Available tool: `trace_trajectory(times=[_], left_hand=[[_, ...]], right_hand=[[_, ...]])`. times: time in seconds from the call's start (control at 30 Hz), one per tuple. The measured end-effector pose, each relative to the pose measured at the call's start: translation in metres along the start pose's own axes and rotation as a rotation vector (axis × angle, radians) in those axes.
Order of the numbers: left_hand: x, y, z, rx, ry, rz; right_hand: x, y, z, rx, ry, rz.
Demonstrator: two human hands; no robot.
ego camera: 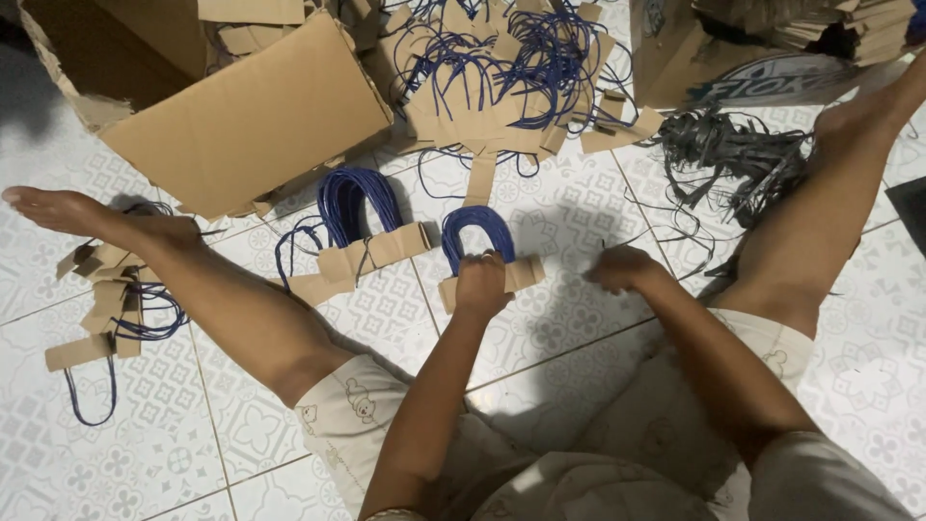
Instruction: Assembling bag handles by threading blue cords through pre-cut cardboard strips while sitting on the floor.
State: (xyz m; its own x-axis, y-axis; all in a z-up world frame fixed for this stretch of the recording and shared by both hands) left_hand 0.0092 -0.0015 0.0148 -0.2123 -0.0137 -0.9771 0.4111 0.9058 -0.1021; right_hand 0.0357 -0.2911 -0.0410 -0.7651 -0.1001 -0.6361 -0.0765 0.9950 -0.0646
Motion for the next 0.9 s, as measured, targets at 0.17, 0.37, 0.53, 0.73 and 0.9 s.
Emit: trace_trajectory(times=[0.17, 0.37, 0.53, 0.73, 0.9], left_hand=[[0.004, 0.000, 0.004, 0.007, -0.024, 0.033], [0.016, -0.001, 0.004, 0.006, -0.040, 0.024], [0.017, -0.005, -0.002, 0.014, -0.024, 0.051], [0.018, -0.005, -0.002, 0.000, 0.033, 0.105], [0.021, -0.003, 0.002, 0.049, -0.038, 0.079]], right_hand=[[-0.034, -0.028, -0.008, 0.136, -0.403, -0.155], [-0.081, 0.069, -0.112, -0.283, -0.533, 0.327], [-0.076, 0.124, -0.136, -0.493, -0.445, 0.211], [-0.048, 0.140, -0.114, -0.368, -0.606, -0.250], [-0.065, 0.161, -0.149, -0.304, -0.676, -0.075]])
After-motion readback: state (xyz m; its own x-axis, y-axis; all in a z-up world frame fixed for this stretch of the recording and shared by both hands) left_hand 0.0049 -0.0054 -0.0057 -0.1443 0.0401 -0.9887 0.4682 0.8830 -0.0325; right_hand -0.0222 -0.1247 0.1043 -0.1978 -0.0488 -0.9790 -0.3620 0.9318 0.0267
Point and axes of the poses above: each hand's wrist, its own z-axis towards the middle knuckle, its own x-axis out of the palm, y = z × x, the point moved 2 cm from there along z, towards the middle knuckle, and after that the axes turned 12 degrees about -z, right-handed, at the moved point
